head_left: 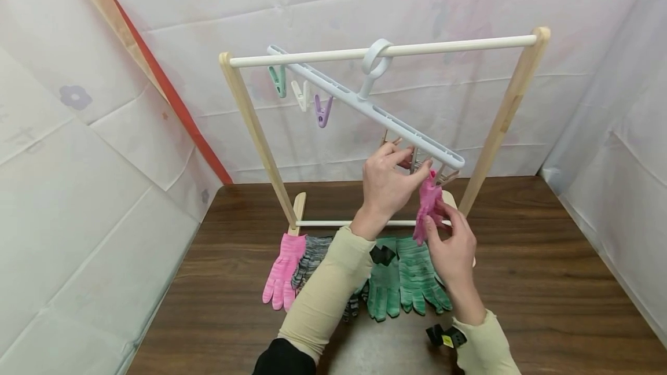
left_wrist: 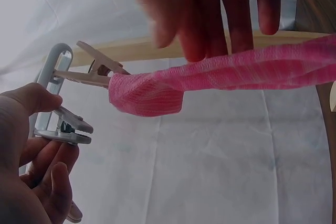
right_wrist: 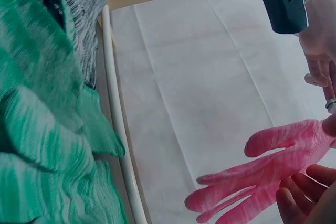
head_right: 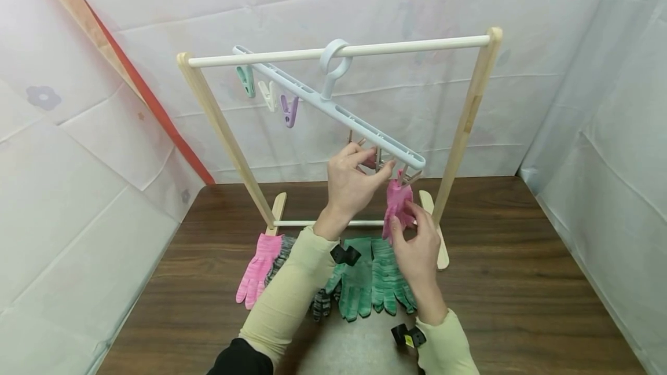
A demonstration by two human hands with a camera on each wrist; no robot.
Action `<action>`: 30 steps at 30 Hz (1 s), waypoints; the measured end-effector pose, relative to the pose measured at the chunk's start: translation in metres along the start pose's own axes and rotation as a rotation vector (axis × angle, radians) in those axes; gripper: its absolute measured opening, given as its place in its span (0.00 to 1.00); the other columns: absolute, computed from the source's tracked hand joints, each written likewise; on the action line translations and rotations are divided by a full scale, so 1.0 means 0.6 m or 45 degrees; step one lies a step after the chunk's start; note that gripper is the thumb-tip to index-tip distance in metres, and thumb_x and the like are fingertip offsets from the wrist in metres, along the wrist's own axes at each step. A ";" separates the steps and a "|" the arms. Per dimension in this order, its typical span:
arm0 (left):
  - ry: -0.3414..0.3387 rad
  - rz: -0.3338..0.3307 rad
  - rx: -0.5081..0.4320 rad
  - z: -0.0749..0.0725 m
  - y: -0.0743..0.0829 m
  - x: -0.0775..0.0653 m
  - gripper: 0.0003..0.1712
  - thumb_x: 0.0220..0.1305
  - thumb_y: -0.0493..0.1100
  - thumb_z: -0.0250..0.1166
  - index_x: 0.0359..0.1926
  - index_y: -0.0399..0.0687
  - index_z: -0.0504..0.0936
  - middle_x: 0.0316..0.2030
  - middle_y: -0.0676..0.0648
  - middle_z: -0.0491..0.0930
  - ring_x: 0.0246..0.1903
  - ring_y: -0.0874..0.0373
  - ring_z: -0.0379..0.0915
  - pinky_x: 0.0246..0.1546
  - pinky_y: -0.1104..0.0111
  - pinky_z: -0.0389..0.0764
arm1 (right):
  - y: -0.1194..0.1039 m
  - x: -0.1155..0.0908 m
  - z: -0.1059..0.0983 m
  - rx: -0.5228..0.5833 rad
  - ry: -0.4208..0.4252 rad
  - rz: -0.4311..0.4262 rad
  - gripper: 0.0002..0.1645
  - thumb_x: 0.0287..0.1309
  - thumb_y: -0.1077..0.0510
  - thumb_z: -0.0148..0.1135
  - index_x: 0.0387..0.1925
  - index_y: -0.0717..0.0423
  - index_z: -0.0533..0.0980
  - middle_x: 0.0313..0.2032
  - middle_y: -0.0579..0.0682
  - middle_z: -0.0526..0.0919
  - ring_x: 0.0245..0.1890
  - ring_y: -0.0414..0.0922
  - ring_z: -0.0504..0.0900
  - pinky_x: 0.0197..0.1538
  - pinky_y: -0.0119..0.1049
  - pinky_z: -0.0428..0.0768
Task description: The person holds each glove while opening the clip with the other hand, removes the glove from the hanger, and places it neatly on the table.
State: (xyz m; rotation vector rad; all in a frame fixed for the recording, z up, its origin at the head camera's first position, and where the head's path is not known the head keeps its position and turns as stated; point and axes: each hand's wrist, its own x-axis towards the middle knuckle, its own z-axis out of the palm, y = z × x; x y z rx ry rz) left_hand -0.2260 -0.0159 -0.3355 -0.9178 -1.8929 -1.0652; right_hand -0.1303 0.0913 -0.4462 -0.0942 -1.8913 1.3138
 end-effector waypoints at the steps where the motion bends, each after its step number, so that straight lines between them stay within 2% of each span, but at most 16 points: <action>1: 0.001 -0.002 -0.001 0.000 0.000 0.000 0.16 0.52 0.46 0.77 0.38 0.39 0.90 0.27 0.50 0.78 0.26 0.63 0.81 0.27 0.78 0.74 | -0.002 0.001 0.002 0.006 -0.003 0.006 0.24 0.60 0.62 0.69 0.57 0.64 0.78 0.50 0.59 0.82 0.46 0.52 0.81 0.46 0.30 0.79; 7: 0.002 -0.006 0.008 -0.001 -0.002 0.000 0.16 0.52 0.47 0.77 0.37 0.39 0.90 0.27 0.50 0.78 0.26 0.63 0.81 0.27 0.80 0.72 | -0.009 0.006 0.012 -0.016 -0.041 0.094 0.32 0.55 0.55 0.75 0.61 0.60 0.77 0.51 0.56 0.82 0.47 0.51 0.81 0.43 0.30 0.79; 11: -0.003 -0.017 0.003 -0.001 -0.004 -0.002 0.16 0.53 0.46 0.77 0.38 0.39 0.90 0.27 0.50 0.77 0.27 0.63 0.81 0.27 0.80 0.72 | -0.007 0.007 0.018 -0.032 -0.021 0.135 0.35 0.50 0.55 0.78 0.60 0.61 0.77 0.50 0.55 0.82 0.43 0.49 0.82 0.37 0.28 0.81; 14: -0.008 -0.032 -0.008 -0.001 -0.004 -0.003 0.16 0.53 0.45 0.76 0.38 0.39 0.90 0.27 0.50 0.77 0.27 0.63 0.82 0.26 0.80 0.72 | -0.004 0.009 0.022 -0.047 0.018 0.127 0.31 0.51 0.57 0.77 0.57 0.61 0.79 0.47 0.55 0.83 0.41 0.51 0.83 0.36 0.23 0.79; 18: -0.011 -0.045 -0.014 -0.002 -0.003 -0.004 0.16 0.53 0.45 0.76 0.39 0.38 0.90 0.28 0.49 0.77 0.27 0.62 0.82 0.27 0.79 0.73 | -0.001 0.009 0.023 -0.080 0.071 0.068 0.19 0.58 0.62 0.69 0.51 0.62 0.82 0.43 0.57 0.85 0.39 0.49 0.84 0.38 0.18 0.76; 21: -0.017 -0.052 -0.019 -0.002 -0.004 -0.005 0.16 0.54 0.45 0.76 0.39 0.37 0.89 0.29 0.49 0.77 0.28 0.61 0.82 0.28 0.79 0.74 | 0.000 0.008 0.022 -0.109 0.096 0.036 0.13 0.62 0.65 0.64 0.48 0.64 0.83 0.43 0.57 0.86 0.37 0.41 0.82 0.38 0.17 0.75; 26: -0.040 -0.074 -0.024 -0.003 -0.005 -0.006 0.18 0.55 0.46 0.76 0.41 0.37 0.88 0.31 0.48 0.78 0.29 0.60 0.81 0.28 0.78 0.75 | -0.002 0.005 0.021 -0.115 0.109 0.034 0.12 0.64 0.64 0.62 0.46 0.65 0.84 0.43 0.56 0.87 0.35 0.31 0.79 0.37 0.15 0.73; 30: -0.050 -0.120 -0.041 -0.002 -0.007 -0.009 0.20 0.56 0.48 0.76 0.45 0.39 0.87 0.33 0.49 0.79 0.30 0.61 0.79 0.29 0.76 0.76 | -0.005 0.001 0.018 -0.115 0.108 0.016 0.12 0.65 0.64 0.62 0.47 0.65 0.84 0.44 0.56 0.87 0.36 0.35 0.81 0.37 0.15 0.74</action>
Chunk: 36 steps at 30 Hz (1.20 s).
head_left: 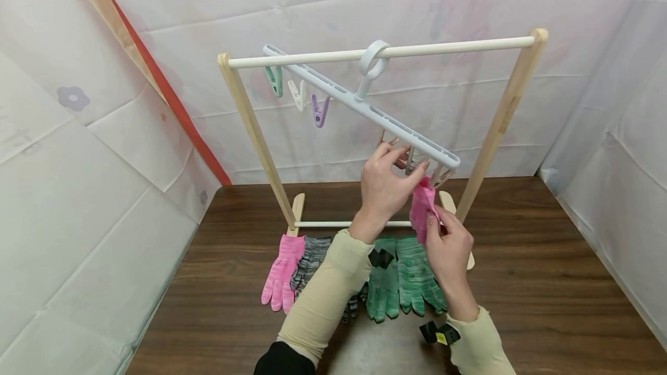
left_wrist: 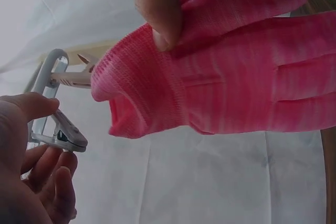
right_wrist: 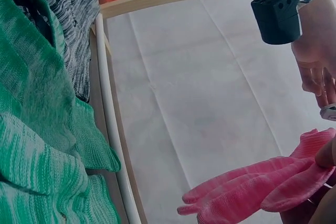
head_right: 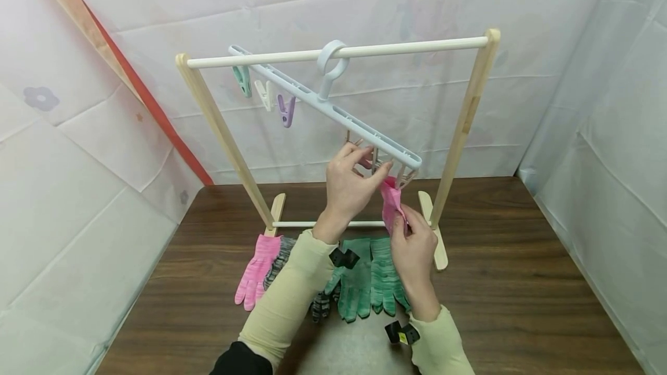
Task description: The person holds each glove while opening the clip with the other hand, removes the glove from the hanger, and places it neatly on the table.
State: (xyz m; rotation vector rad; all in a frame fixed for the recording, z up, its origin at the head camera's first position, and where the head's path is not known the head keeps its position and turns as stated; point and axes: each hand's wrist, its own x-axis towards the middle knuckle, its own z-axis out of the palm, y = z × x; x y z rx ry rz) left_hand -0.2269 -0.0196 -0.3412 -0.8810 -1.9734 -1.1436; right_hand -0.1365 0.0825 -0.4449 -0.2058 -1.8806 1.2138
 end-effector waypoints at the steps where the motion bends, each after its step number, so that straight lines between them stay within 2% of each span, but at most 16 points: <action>1: 0.000 -0.014 -0.012 0.000 0.000 -0.001 0.21 0.56 0.48 0.76 0.47 0.40 0.86 0.33 0.49 0.79 0.30 0.61 0.79 0.30 0.75 0.76 | 0.000 -0.001 -0.001 0.001 0.001 -0.007 0.12 0.65 0.63 0.62 0.47 0.65 0.84 0.43 0.55 0.87 0.36 0.37 0.82 0.37 0.15 0.74; 4: 0.002 -0.045 -0.046 0.002 -0.002 -0.004 0.24 0.55 0.47 0.77 0.50 0.41 0.84 0.33 0.49 0.80 0.30 0.61 0.78 0.32 0.76 0.76 | -0.001 -0.002 -0.003 0.001 0.002 -0.025 0.12 0.65 0.63 0.62 0.47 0.65 0.84 0.43 0.55 0.87 0.37 0.42 0.83 0.38 0.15 0.74; 7: 0.008 -0.042 -0.084 0.002 -0.001 -0.007 0.24 0.55 0.46 0.77 0.50 0.41 0.82 0.33 0.49 0.81 0.29 0.62 0.78 0.32 0.78 0.76 | -0.003 -0.002 -0.004 -0.001 0.004 -0.044 0.12 0.65 0.63 0.63 0.47 0.64 0.85 0.42 0.55 0.87 0.37 0.42 0.84 0.38 0.16 0.74; 13: -0.024 0.077 -0.236 0.004 0.008 -0.012 0.15 0.58 0.40 0.75 0.41 0.38 0.81 0.30 0.46 0.80 0.28 0.60 0.78 0.29 0.77 0.79 | -0.004 -0.002 -0.004 -0.007 0.008 -0.073 0.11 0.65 0.63 0.63 0.45 0.64 0.85 0.42 0.54 0.87 0.37 0.39 0.83 0.38 0.16 0.74; 17: -0.070 0.126 -0.260 0.005 0.019 -0.016 0.13 0.58 0.40 0.75 0.40 0.38 0.82 0.31 0.46 0.81 0.28 0.61 0.78 0.29 0.79 0.78 | -0.006 -0.003 -0.004 -0.005 0.006 -0.090 0.11 0.65 0.63 0.63 0.45 0.63 0.85 0.42 0.55 0.87 0.35 0.42 0.84 0.38 0.15 0.73; 22: -0.093 0.126 -0.194 0.008 0.029 -0.019 0.15 0.56 0.42 0.76 0.40 0.38 0.84 0.35 0.47 0.84 0.28 0.61 0.81 0.31 0.79 0.78 | -0.010 -0.002 -0.003 0.005 0.007 -0.145 0.10 0.65 0.65 0.63 0.44 0.64 0.85 0.40 0.56 0.87 0.33 0.47 0.84 0.39 0.15 0.72; 28: -0.113 0.078 -0.106 0.017 0.040 -0.021 0.17 0.55 0.48 0.77 0.40 0.41 0.86 0.35 0.49 0.86 0.26 0.63 0.80 0.31 0.82 0.75 | -0.014 0.000 0.000 -0.019 0.022 -0.236 0.10 0.60 0.71 0.61 0.40 0.63 0.86 0.38 0.54 0.88 0.31 0.47 0.83 0.37 0.16 0.71; 32: -0.087 0.064 -0.047 0.023 0.047 -0.023 0.18 0.52 0.50 0.79 0.38 0.44 0.86 0.32 0.52 0.85 0.25 0.66 0.78 0.30 0.83 0.73 | -0.014 0.000 0.003 -0.041 0.044 -0.301 0.09 0.57 0.72 0.62 0.35 0.63 0.86 0.37 0.55 0.88 0.32 0.49 0.84 0.36 0.24 0.72; 36: -0.072 0.066 0.001 0.028 0.050 -0.024 0.20 0.50 0.52 0.80 0.38 0.46 0.85 0.30 0.53 0.83 0.26 0.67 0.77 0.29 0.82 0.72 | -0.014 0.000 0.004 -0.042 0.047 -0.313 0.07 0.57 0.70 0.63 0.34 0.62 0.86 0.37 0.55 0.88 0.34 0.51 0.85 0.37 0.35 0.71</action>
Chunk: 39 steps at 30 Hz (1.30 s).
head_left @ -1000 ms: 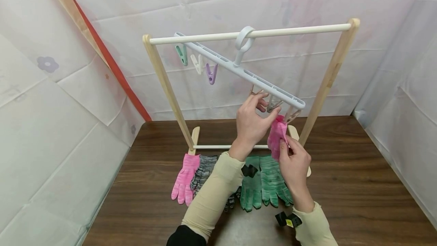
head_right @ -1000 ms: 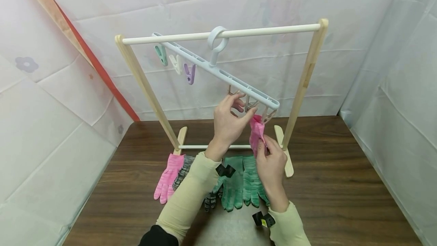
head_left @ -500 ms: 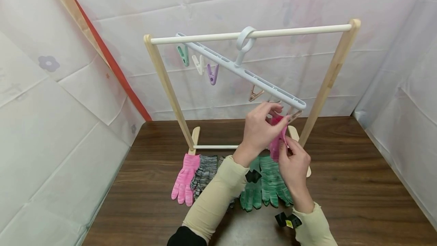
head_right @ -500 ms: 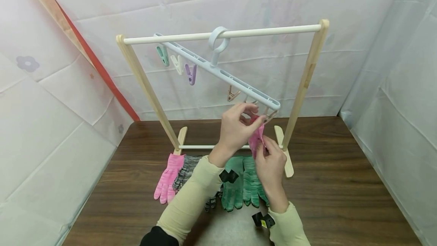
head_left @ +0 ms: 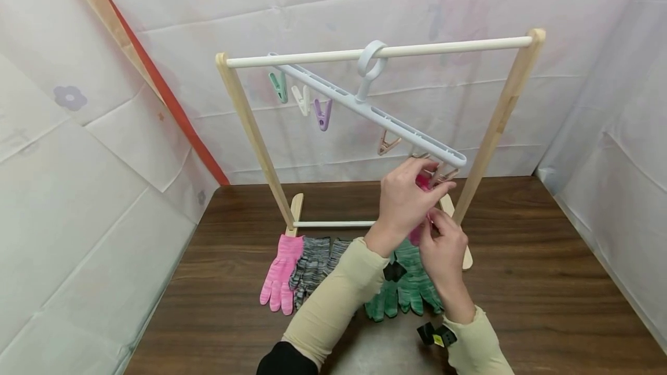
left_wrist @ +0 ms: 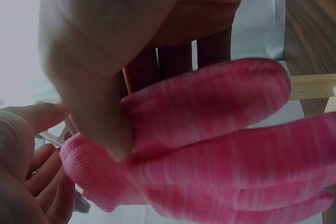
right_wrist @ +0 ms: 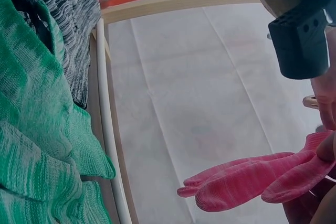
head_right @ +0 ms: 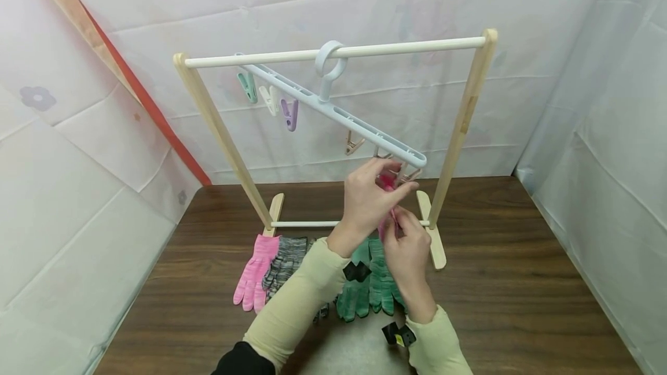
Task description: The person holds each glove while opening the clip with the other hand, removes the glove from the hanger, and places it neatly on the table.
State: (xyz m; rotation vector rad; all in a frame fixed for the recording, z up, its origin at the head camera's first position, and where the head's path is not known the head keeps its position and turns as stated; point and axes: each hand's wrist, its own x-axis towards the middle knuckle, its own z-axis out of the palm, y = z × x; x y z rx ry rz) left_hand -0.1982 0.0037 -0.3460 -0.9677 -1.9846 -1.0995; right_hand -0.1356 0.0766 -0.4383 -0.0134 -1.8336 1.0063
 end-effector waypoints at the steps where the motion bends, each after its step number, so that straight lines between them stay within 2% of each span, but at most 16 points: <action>1: 0.002 -0.002 0.001 0.001 0.000 0.000 0.20 0.50 0.51 0.80 0.38 0.46 0.85 0.30 0.53 0.83 0.26 0.67 0.77 0.29 0.82 0.72 | -0.001 0.000 0.000 0.001 -0.002 0.003 0.07 0.58 0.70 0.63 0.34 0.62 0.86 0.37 0.55 0.88 0.33 0.51 0.84 0.36 0.37 0.70; 5: 0.012 0.014 0.015 0.002 0.001 0.002 0.19 0.50 0.50 0.80 0.39 0.46 0.85 0.31 0.53 0.82 0.25 0.67 0.76 0.29 0.81 0.71 | -0.004 0.002 0.000 0.013 -0.015 0.027 0.08 0.58 0.71 0.62 0.34 0.62 0.86 0.35 0.54 0.87 0.30 0.48 0.82 0.35 0.35 0.70; 8: 0.019 0.030 0.031 0.002 0.002 0.002 0.17 0.52 0.49 0.79 0.39 0.47 0.85 0.31 0.55 0.82 0.26 0.69 0.74 0.28 0.81 0.70 | -0.007 0.002 -0.001 0.043 -0.032 0.104 0.08 0.57 0.71 0.63 0.36 0.63 0.85 0.33 0.55 0.87 0.31 0.46 0.82 0.38 0.32 0.78; 11: 0.024 0.036 0.040 0.001 0.002 0.002 0.16 0.53 0.49 0.77 0.39 0.47 0.86 0.32 0.56 0.82 0.27 0.70 0.72 0.29 0.81 0.70 | -0.009 0.003 -0.001 0.087 -0.026 0.174 0.09 0.56 0.71 0.64 0.38 0.64 0.85 0.31 0.55 0.86 0.32 0.42 0.83 0.37 0.30 0.82; 13: 0.030 0.038 0.042 0.001 0.002 0.001 0.16 0.53 0.49 0.77 0.39 0.47 0.85 0.33 0.56 0.82 0.27 0.70 0.72 0.29 0.81 0.70 | -0.009 0.004 -0.001 0.103 -0.009 0.179 0.08 0.55 0.70 0.65 0.38 0.63 0.85 0.31 0.54 0.87 0.31 0.41 0.83 0.37 0.28 0.82; 15: 0.039 0.041 0.036 0.000 0.002 0.001 0.15 0.53 0.49 0.77 0.38 0.47 0.84 0.32 0.55 0.82 0.27 0.69 0.73 0.29 0.82 0.70 | -0.010 0.005 -0.001 0.088 0.021 0.146 0.07 0.56 0.70 0.65 0.35 0.62 0.85 0.29 0.53 0.87 0.28 0.39 0.81 0.35 0.20 0.77; 20: 0.064 0.055 0.030 0.000 0.003 0.002 0.13 0.53 0.48 0.76 0.34 0.47 0.83 0.31 0.55 0.81 0.26 0.70 0.73 0.29 0.84 0.70 | -0.010 0.006 -0.006 0.044 0.049 0.115 0.06 0.59 0.69 0.63 0.31 0.62 0.86 0.27 0.52 0.87 0.23 0.39 0.79 0.32 0.19 0.71; 28: 0.085 0.061 -0.003 -0.001 -0.002 0.001 0.13 0.52 0.46 0.76 0.33 0.45 0.84 0.30 0.52 0.83 0.26 0.64 0.76 0.30 0.83 0.71 | -0.009 0.002 -0.015 0.109 0.064 0.200 0.09 0.59 0.67 0.66 0.40 0.65 0.86 0.31 0.59 0.88 0.27 0.27 0.80 0.31 0.16 0.73; 33: 0.101 0.060 0.028 -0.004 -0.003 0.000 0.13 0.52 0.47 0.76 0.32 0.45 0.85 0.28 0.53 0.82 0.24 0.65 0.75 0.28 0.81 0.70 | -0.009 0.001 -0.016 0.138 0.038 0.245 0.09 0.61 0.65 0.66 0.41 0.64 0.86 0.32 0.59 0.88 0.25 0.27 0.79 0.29 0.17 0.73; 39: 0.095 0.060 0.059 -0.007 -0.002 -0.001 0.11 0.53 0.47 0.75 0.32 0.47 0.85 0.28 0.55 0.81 0.23 0.66 0.72 0.26 0.80 0.69 | -0.014 0.003 -0.017 0.157 0.026 0.311 0.09 0.59 0.68 0.66 0.41 0.65 0.86 0.33 0.60 0.87 0.24 0.29 0.79 0.26 0.17 0.72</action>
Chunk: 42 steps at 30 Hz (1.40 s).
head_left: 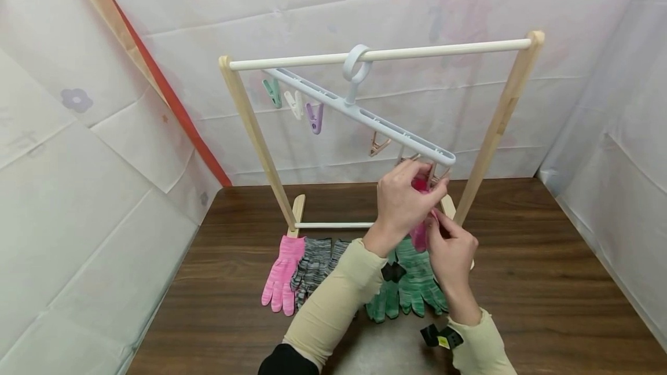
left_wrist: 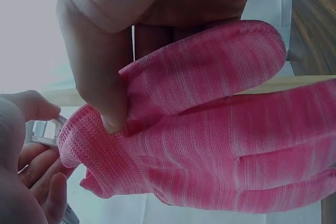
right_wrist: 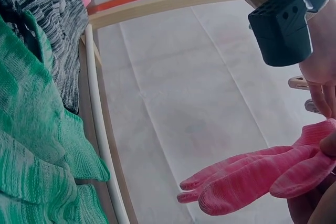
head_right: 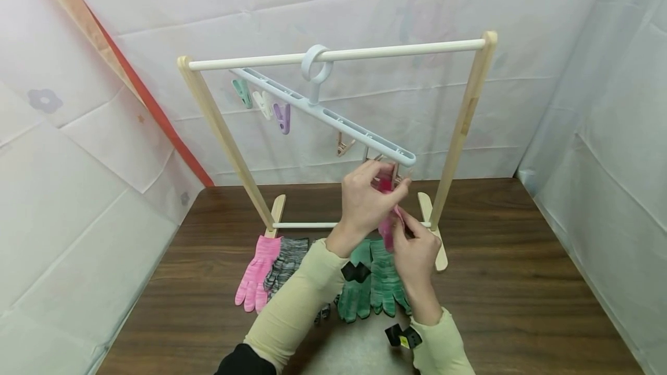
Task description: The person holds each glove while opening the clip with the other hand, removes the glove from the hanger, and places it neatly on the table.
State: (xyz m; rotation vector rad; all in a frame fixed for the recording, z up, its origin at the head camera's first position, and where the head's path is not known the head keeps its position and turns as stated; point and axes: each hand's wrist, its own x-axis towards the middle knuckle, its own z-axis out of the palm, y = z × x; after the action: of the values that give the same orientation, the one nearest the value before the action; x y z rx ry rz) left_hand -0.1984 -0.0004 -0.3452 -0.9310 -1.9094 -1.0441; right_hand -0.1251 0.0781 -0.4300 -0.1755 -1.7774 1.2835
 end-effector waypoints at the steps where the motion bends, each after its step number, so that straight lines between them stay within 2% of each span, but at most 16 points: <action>1: 0.000 -0.002 0.006 0.000 0.000 0.000 0.10 0.53 0.47 0.75 0.32 0.48 0.85 0.27 0.55 0.81 0.23 0.67 0.72 0.26 0.80 0.68 | -0.004 0.000 0.000 0.000 0.000 0.005 0.09 0.59 0.69 0.66 0.41 0.66 0.86 0.32 0.61 0.87 0.24 0.30 0.78 0.26 0.17 0.72; 8: 0.014 -0.012 0.032 0.000 0.002 -0.003 0.08 0.54 0.46 0.73 0.31 0.48 0.85 0.27 0.56 0.80 0.23 0.67 0.70 0.24 0.79 0.67 | -0.047 0.001 -0.007 0.013 -0.008 0.001 0.08 0.59 0.71 0.65 0.40 0.72 0.84 0.30 0.64 0.86 0.22 0.33 0.79 0.26 0.18 0.72; 14: 0.028 0.001 -0.023 0.000 0.001 -0.003 0.08 0.55 0.44 0.73 0.32 0.45 0.85 0.27 0.53 0.81 0.22 0.64 0.71 0.24 0.79 0.67 | -0.039 0.000 -0.008 -0.005 0.003 -0.010 0.08 0.60 0.69 0.66 0.40 0.69 0.85 0.31 0.63 0.87 0.24 0.29 0.78 0.27 0.18 0.72; 23: 0.038 0.021 -0.049 -0.002 0.001 -0.002 0.08 0.56 0.43 0.72 0.32 0.43 0.85 0.28 0.52 0.82 0.24 0.63 0.74 0.25 0.80 0.69 | -0.052 0.001 -0.014 0.012 -0.009 -0.047 0.07 0.57 0.73 0.65 0.37 0.73 0.84 0.31 0.66 0.86 0.25 0.23 0.77 0.28 0.18 0.73; 31: 0.039 0.031 -0.094 -0.002 -0.003 -0.002 0.07 0.55 0.41 0.72 0.32 0.42 0.85 0.28 0.51 0.82 0.25 0.63 0.77 0.29 0.81 0.72 | 0.012 -0.002 -0.013 -0.015 -0.011 -0.016 0.06 0.58 0.68 0.68 0.38 0.66 0.87 0.32 0.59 0.88 0.26 0.24 0.77 0.29 0.18 0.74; 37: 0.034 0.004 -0.145 -0.004 -0.005 -0.004 0.05 0.53 0.38 0.71 0.32 0.41 0.85 0.29 0.50 0.83 0.25 0.62 0.79 0.31 0.81 0.75 | 0.029 -0.004 -0.017 -0.018 -0.036 -0.035 0.07 0.61 0.63 0.68 0.38 0.62 0.88 0.32 0.55 0.88 0.26 0.28 0.79 0.29 0.18 0.74; 42: 0.036 0.022 -0.168 -0.002 -0.007 -0.002 0.04 0.54 0.37 0.70 0.33 0.42 0.85 0.30 0.49 0.84 0.26 0.63 0.81 0.32 0.81 0.76 | 0.042 -0.002 -0.022 -0.077 -0.029 -0.032 0.07 0.60 0.62 0.69 0.38 0.62 0.87 0.32 0.55 0.88 0.26 0.26 0.79 0.29 0.18 0.74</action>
State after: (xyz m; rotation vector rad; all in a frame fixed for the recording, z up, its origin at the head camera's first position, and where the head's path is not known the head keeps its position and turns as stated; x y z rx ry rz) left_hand -0.2007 -0.0035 -0.3472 -0.9993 -1.8238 -1.1789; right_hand -0.1240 0.0976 -0.4509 -0.1727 -1.8337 1.2190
